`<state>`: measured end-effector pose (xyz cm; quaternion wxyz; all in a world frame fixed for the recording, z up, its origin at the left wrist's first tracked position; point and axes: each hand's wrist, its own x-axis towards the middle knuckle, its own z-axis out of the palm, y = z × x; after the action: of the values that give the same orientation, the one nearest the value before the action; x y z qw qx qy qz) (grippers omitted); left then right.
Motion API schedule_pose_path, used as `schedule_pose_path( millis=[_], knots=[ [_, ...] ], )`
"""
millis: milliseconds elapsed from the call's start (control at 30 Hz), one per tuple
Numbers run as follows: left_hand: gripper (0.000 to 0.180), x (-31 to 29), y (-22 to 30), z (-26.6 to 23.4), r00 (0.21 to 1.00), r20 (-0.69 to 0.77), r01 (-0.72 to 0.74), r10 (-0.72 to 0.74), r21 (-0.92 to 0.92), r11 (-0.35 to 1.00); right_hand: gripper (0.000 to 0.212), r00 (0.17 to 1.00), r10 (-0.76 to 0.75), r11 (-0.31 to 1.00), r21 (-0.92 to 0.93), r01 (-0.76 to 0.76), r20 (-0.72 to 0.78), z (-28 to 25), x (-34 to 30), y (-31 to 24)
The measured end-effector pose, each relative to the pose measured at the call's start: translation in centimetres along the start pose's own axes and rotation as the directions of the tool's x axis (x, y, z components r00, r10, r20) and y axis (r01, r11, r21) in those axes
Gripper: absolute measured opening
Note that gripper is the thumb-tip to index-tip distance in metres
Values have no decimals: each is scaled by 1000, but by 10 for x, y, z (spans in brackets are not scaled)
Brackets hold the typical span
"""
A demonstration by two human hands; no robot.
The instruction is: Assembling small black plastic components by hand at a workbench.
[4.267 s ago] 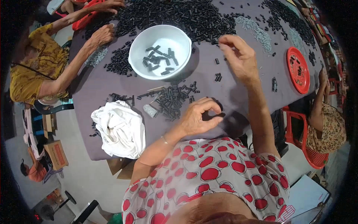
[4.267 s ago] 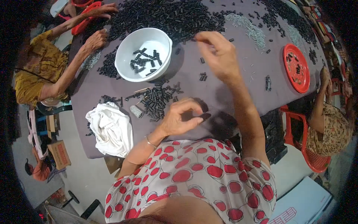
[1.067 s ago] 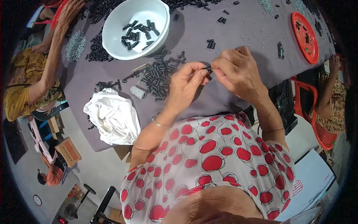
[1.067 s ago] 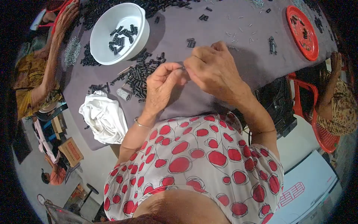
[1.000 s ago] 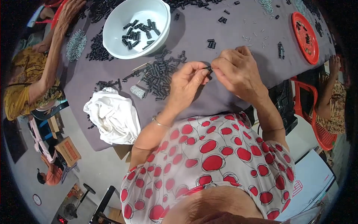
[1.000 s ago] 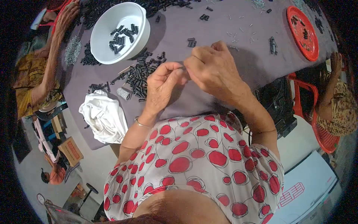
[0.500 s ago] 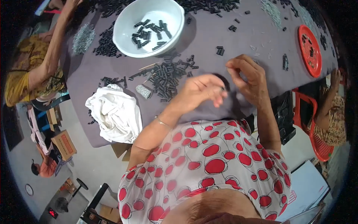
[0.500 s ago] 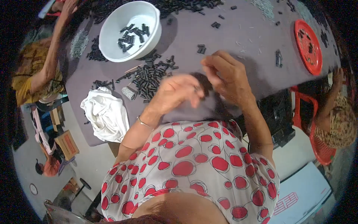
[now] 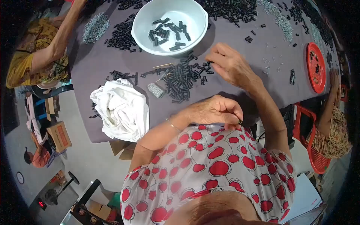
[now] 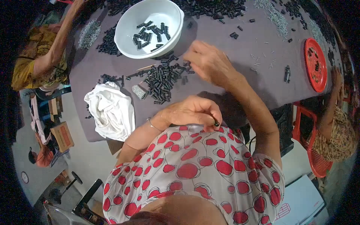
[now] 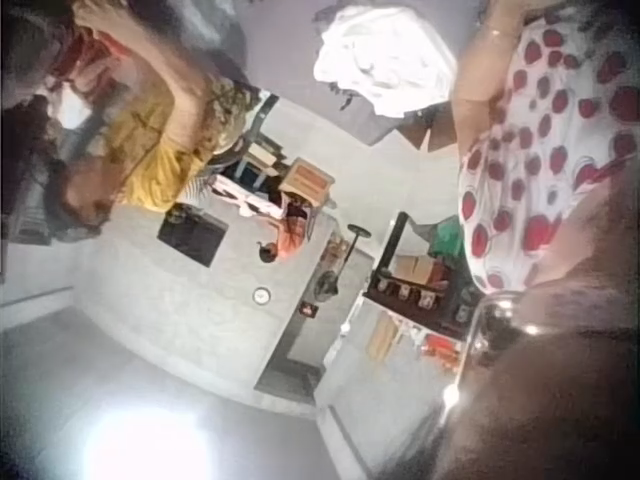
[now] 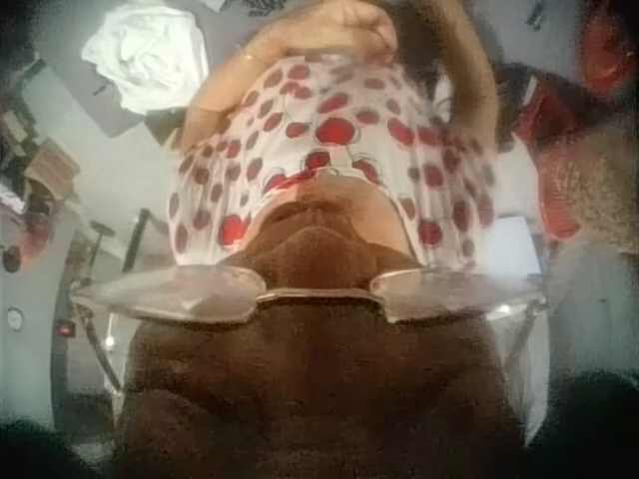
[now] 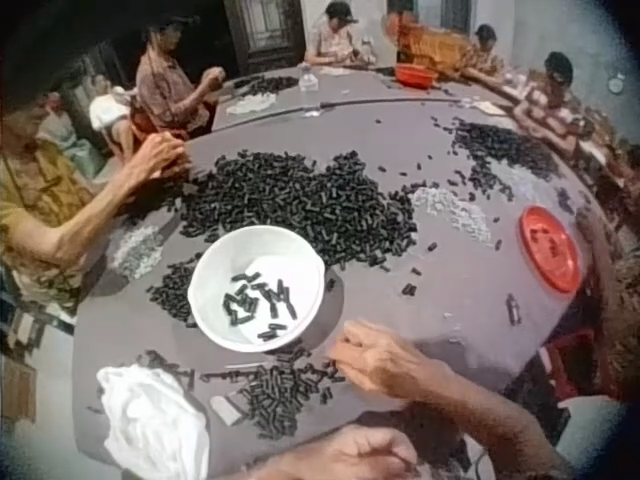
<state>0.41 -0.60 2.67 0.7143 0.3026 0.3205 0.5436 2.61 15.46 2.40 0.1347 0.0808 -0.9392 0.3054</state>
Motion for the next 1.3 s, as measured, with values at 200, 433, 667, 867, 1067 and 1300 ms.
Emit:
schedule_pose_path(
  millis=[200, 433, 667, 867, 1067, 1300],
  knots=[
    [20, -1, -1, -2, 1000, 18, -22, 21, 30, 999, 19, 989, -135, 988, -71, 139, 62, 8, 4, 8],
    [22, 1, -4, -3, 999, 9, -35, 35, -45, 998, 18, 996, -71, 983, -163, 80, 59, 6, -4, 3],
    [15, 1, -1, -8, 994, -76, -87, 81, -76, 993, 19, 998, -24, 993, -120, 17, -54, 6, -12, 8],
    [17, 1, -4, -14, 856, -469, -347, 219, -206, 915, 10, 859, 501, 727, 590, -350, -107, -21, -24, -1],
    [19, 4, -4, -22, 803, -547, -411, 238, -219, 885, 12, 803, 594, 327, 897, -296, 49, -11, -46, 0],
    [17, 8, -7, -21, 768, -608, -361, 202, -151, 920, 13, 798, 595, 162, 958, -238, 97, -18, -56, -8]
  ],
)
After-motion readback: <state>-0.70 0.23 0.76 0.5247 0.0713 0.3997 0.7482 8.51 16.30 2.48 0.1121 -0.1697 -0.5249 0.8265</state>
